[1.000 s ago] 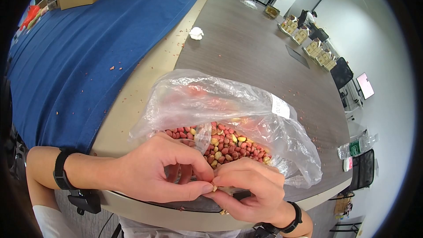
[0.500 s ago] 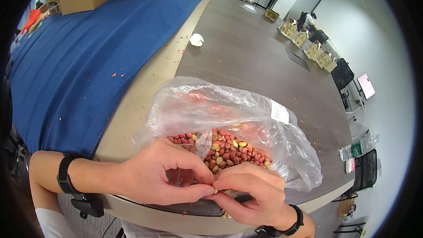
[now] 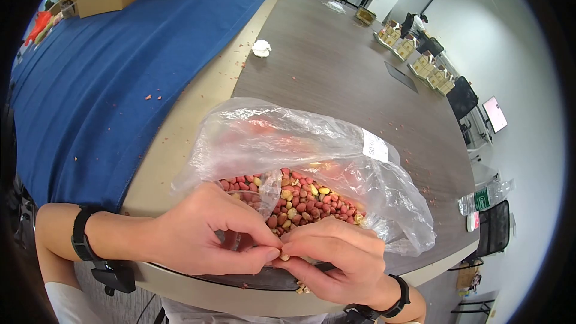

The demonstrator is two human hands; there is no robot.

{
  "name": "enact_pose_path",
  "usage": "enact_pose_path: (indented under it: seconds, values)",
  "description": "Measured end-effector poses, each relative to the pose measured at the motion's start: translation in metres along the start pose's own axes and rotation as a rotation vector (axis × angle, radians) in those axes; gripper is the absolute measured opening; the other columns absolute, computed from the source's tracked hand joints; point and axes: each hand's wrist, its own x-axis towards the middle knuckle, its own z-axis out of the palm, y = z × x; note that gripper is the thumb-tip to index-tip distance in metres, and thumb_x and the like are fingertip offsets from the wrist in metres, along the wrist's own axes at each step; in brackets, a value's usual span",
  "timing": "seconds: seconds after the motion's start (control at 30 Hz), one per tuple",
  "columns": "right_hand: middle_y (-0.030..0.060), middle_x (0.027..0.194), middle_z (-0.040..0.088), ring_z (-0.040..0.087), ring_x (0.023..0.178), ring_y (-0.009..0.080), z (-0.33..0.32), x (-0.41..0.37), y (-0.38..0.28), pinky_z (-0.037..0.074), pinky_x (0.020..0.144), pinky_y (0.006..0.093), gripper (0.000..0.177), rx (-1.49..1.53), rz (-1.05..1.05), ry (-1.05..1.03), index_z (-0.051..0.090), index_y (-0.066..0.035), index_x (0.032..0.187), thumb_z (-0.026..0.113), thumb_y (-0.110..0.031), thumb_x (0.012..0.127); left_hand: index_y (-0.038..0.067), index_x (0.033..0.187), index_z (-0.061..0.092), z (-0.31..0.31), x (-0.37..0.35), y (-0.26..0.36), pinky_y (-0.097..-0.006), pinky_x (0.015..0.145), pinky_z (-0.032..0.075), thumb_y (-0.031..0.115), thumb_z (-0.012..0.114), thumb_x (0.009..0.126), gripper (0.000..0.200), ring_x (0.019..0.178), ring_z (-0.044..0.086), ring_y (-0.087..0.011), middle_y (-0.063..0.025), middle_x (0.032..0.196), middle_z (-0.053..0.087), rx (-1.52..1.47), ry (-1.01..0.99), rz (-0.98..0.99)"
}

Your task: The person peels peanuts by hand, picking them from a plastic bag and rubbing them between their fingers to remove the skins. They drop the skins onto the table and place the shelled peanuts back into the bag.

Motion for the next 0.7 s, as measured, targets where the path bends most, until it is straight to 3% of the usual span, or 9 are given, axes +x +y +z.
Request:
enact_pose_path:
  seconds: [0.7]
  values:
    - [0.0117,0.086,0.071,0.07,0.071,0.0202,0.0028,-0.0022,0.0037,0.057,0.06,0.0276,0.028,0.001,0.022,0.024,0.072,0.0,0.094,0.083,0.006,0.068,0.003,0.091,0.074,0.0022,0.0024,0.0007,-0.0203,0.046,0.043,0.008,0.076,0.088,0.006,0.054,0.059,-0.0029,0.0003,0.068,0.069,0.0,0.036,-0.017]
